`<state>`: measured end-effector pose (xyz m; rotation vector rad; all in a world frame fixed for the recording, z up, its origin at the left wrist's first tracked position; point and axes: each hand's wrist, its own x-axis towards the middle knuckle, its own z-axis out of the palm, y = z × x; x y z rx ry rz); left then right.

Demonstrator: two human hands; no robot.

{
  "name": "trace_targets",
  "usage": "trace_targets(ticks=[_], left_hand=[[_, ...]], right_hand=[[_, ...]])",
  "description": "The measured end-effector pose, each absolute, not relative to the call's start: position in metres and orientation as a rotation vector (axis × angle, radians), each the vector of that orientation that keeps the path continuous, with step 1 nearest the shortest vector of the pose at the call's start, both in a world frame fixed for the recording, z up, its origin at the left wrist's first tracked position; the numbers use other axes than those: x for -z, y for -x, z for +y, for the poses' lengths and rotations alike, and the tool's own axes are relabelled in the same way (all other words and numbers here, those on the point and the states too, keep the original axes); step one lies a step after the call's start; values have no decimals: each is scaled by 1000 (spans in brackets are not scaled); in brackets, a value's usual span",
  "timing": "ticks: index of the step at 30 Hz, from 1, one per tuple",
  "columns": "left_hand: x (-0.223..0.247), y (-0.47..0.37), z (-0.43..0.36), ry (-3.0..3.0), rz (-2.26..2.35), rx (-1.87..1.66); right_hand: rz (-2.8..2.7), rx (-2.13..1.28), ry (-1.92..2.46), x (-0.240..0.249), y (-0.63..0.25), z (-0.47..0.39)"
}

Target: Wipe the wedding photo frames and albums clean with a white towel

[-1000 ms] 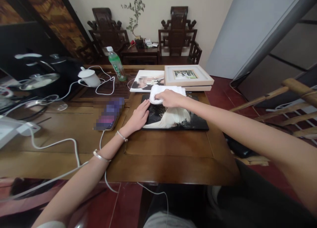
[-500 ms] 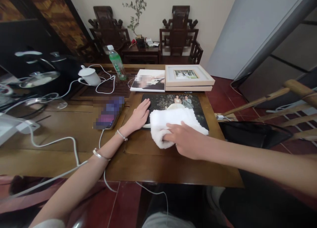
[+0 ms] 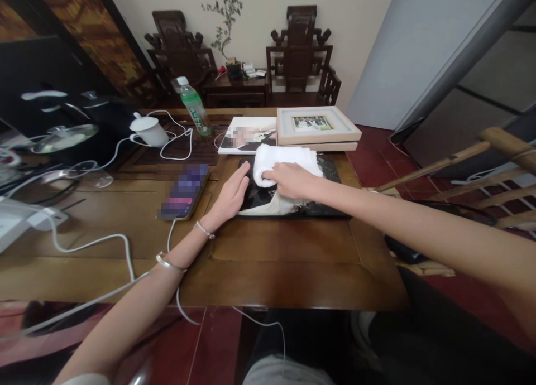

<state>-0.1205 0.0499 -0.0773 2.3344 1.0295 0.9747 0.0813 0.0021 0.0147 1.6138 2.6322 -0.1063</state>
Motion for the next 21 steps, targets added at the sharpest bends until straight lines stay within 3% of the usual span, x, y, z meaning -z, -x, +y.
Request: trace_targets(ticks=[4, 11, 21], left_hand=[[68, 121, 43, -2184, 1073, -1175], [69, 122, 42, -2173, 1029, -1203], [81, 118, 48, -2487, 1032, -845]], right_hand=[[2738, 172, -1421, -12, -59, -12], [2848, 346, -1051, -15, -57, -67], [2643, 283, -1521, -26, -108, -39]])
